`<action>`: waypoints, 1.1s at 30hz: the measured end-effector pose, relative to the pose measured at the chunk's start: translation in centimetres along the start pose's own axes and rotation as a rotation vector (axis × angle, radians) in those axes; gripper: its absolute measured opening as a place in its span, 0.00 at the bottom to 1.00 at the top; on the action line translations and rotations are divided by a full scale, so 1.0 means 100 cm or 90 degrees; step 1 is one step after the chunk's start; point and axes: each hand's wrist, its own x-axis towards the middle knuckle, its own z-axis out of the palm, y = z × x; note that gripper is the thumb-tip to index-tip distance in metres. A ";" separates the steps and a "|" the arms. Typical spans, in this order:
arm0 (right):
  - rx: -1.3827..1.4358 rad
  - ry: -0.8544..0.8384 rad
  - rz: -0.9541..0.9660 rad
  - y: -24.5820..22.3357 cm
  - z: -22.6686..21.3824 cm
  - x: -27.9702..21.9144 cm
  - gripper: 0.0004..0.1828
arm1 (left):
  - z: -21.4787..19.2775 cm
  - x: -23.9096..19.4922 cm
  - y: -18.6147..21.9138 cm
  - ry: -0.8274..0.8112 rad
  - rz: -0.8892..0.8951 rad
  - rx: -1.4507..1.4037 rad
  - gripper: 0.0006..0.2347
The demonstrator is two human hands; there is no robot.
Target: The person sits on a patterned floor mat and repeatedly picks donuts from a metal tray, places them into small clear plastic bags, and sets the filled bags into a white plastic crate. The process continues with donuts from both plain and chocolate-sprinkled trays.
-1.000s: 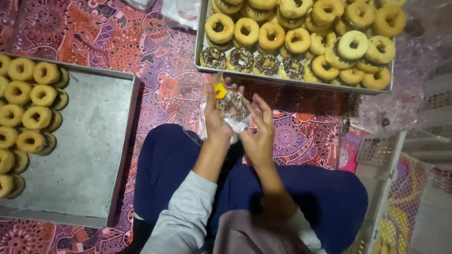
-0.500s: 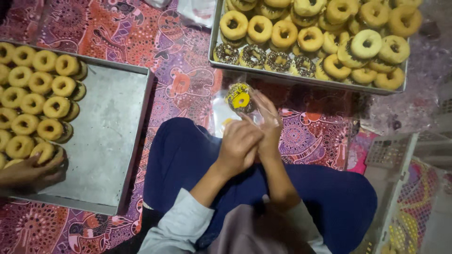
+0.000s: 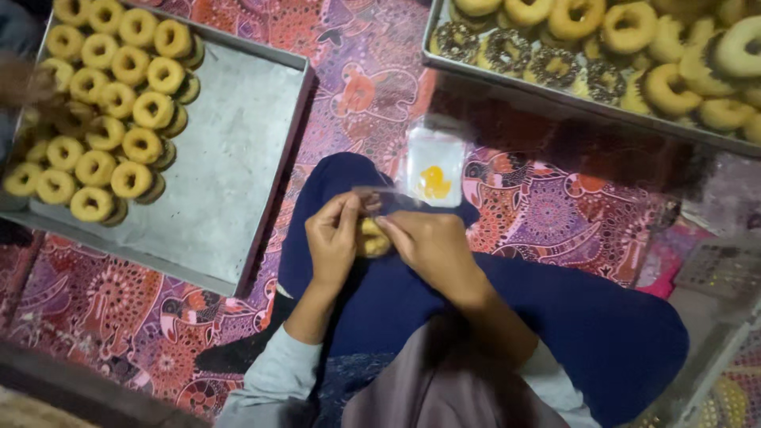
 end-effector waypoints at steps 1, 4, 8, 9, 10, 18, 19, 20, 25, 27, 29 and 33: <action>0.013 0.019 -0.006 -0.004 0.001 0.003 0.05 | -0.002 -0.001 -0.003 0.017 0.009 -0.014 0.08; 0.017 0.080 -0.051 -0.002 0.004 0.011 0.07 | 0.002 0.006 -0.013 0.050 0.043 -0.038 0.06; 0.032 0.106 -0.169 0.008 0.011 0.009 0.16 | 0.006 -0.002 -0.012 0.039 0.089 0.058 0.07; 0.050 0.105 -0.195 0.010 0.012 0.013 0.18 | 0.008 -0.002 -0.009 0.023 0.103 0.099 0.07; 0.045 0.087 -0.159 0.013 0.012 0.017 0.19 | 0.009 -0.003 -0.006 0.021 0.120 0.152 0.07; -0.028 -0.110 0.430 0.056 -0.007 0.027 0.13 | 0.030 -0.010 0.036 0.190 0.090 -0.004 0.08; 0.206 -0.109 0.376 0.063 0.002 0.021 0.18 | 0.033 -0.004 0.038 0.144 0.159 0.048 0.08; 0.444 -0.124 0.337 0.061 0.017 -0.006 0.25 | 0.033 -0.010 0.038 0.098 0.200 0.107 0.08; 0.667 -0.055 0.315 0.086 0.094 -0.050 0.23 | 0.020 -0.007 0.011 0.135 0.301 0.278 0.15; 0.687 -0.087 0.306 0.092 0.106 -0.037 0.21 | 0.005 0.013 -0.003 0.138 -0.030 -0.016 0.17; 0.753 -0.074 0.334 0.086 0.106 -0.028 0.20 | -0.009 0.015 -0.017 0.086 -0.152 -0.134 0.17; 0.445 0.078 0.272 0.065 0.082 -0.009 0.12 | -0.016 0.013 -0.027 0.074 -0.050 0.064 0.08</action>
